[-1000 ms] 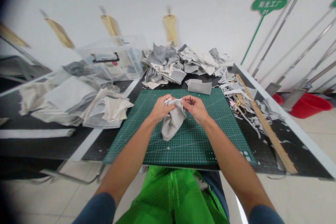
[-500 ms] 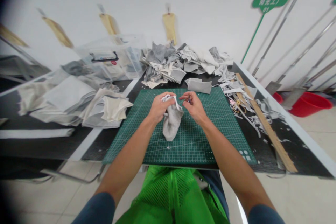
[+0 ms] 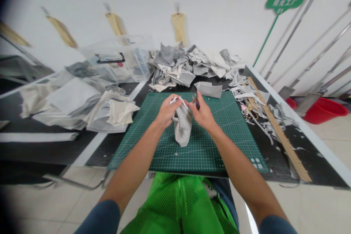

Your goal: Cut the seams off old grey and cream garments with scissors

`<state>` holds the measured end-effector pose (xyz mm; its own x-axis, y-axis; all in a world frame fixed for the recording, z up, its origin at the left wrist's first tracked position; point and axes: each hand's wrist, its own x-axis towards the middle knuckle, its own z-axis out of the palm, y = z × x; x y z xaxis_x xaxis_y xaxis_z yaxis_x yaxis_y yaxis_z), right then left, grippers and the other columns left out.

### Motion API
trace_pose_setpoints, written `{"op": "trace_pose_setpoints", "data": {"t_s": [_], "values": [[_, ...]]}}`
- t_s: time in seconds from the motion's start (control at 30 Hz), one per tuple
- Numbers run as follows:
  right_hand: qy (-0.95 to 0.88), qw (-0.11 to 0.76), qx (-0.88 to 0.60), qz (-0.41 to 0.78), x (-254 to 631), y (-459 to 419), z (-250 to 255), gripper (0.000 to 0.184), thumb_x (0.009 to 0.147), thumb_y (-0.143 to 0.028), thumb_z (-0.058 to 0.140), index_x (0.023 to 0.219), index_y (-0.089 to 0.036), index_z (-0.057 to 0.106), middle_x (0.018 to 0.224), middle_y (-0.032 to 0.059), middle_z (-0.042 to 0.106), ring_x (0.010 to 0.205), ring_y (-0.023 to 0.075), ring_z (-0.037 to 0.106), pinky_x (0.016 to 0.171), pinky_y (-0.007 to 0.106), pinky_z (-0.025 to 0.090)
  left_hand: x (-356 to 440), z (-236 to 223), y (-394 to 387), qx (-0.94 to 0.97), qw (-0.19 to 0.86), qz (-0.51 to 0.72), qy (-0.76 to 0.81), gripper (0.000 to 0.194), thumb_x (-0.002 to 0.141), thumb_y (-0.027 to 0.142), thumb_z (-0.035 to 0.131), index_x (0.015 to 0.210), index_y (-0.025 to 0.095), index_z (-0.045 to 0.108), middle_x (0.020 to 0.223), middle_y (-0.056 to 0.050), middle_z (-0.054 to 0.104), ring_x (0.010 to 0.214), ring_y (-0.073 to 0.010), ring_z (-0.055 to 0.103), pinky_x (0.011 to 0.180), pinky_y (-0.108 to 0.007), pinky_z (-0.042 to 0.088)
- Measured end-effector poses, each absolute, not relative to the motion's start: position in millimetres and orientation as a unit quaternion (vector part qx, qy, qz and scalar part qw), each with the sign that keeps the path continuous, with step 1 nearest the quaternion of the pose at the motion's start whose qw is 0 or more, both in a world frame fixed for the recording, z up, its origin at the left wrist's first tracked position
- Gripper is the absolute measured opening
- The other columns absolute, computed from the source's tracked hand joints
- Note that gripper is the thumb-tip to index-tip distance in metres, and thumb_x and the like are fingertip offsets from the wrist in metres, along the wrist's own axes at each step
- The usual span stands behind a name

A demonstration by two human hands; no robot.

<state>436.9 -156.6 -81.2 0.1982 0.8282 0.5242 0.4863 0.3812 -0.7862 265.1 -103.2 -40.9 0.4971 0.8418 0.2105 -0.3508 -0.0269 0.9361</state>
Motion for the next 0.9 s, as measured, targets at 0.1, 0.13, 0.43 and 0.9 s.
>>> {"op": "trace_pose_setpoints", "data": {"t_s": [0.1, 0.13, 0.43, 0.9], "values": [[-0.616, 0.56, -0.535, 0.142, 436, -159, -78, 0.061, 0.097, -0.05, 0.059, 0.149, -0.023, 0.041, 0.108, 0.0076, 0.068, 0.085, 0.0215, 0.064, 0.083, 0.041, 0.055, 265, -41, -104, 0.575, 0.628, 0.466, 0.241, 0.032, 0.078, 0.041, 0.078, 0.09, 0.022, 0.054, 0.067, 0.003, 0.065, 0.058, -0.0121, 0.061, 0.058, -0.023, 0.047], [-0.616, 0.564, -0.531, 0.141, 435, -160, -77, 0.058, 0.097, -0.05, 0.06, 0.145, -0.023, 0.044, 0.108, 0.0073, 0.067, 0.084, 0.0208, 0.064, 0.083, 0.04, 0.055, 265, -41, -104, 0.583, 0.613, 0.473, 0.248, 0.032, 0.079, 0.04, 0.078, 0.09, 0.022, 0.054, 0.065, 0.004, 0.064, 0.056, -0.0117, 0.06, 0.057, -0.022, 0.046], [-0.668, 0.537, -0.509, 0.076, 431, -167, -67, 0.04, 0.101, -0.051, 0.051, 0.126, -0.023, 0.065, 0.114, 0.0106, 0.071, 0.099, 0.0249, 0.066, 0.087, 0.041, 0.056, 266, -42, -102, 0.6, 0.55, 0.511, 0.277, 0.032, 0.074, 0.038, 0.081, 0.095, 0.021, 0.064, 0.067, 0.002, 0.066, 0.057, -0.0118, 0.058, 0.055, -0.023, 0.043], [-0.648, 0.548, -0.527, 0.045, 421, -171, -70, 0.031, 0.096, -0.042, 0.058, 0.119, -0.025, 0.069, 0.11, 0.0079, 0.076, 0.094, 0.0249, 0.071, 0.088, 0.042, 0.058, 266, -41, -105, 0.595, 0.548, 0.507, 0.297, 0.025, 0.07, 0.033, 0.081, 0.087, 0.018, 0.07, 0.069, 0.001, 0.067, 0.061, -0.0124, 0.058, 0.059, -0.024, 0.044]]}}
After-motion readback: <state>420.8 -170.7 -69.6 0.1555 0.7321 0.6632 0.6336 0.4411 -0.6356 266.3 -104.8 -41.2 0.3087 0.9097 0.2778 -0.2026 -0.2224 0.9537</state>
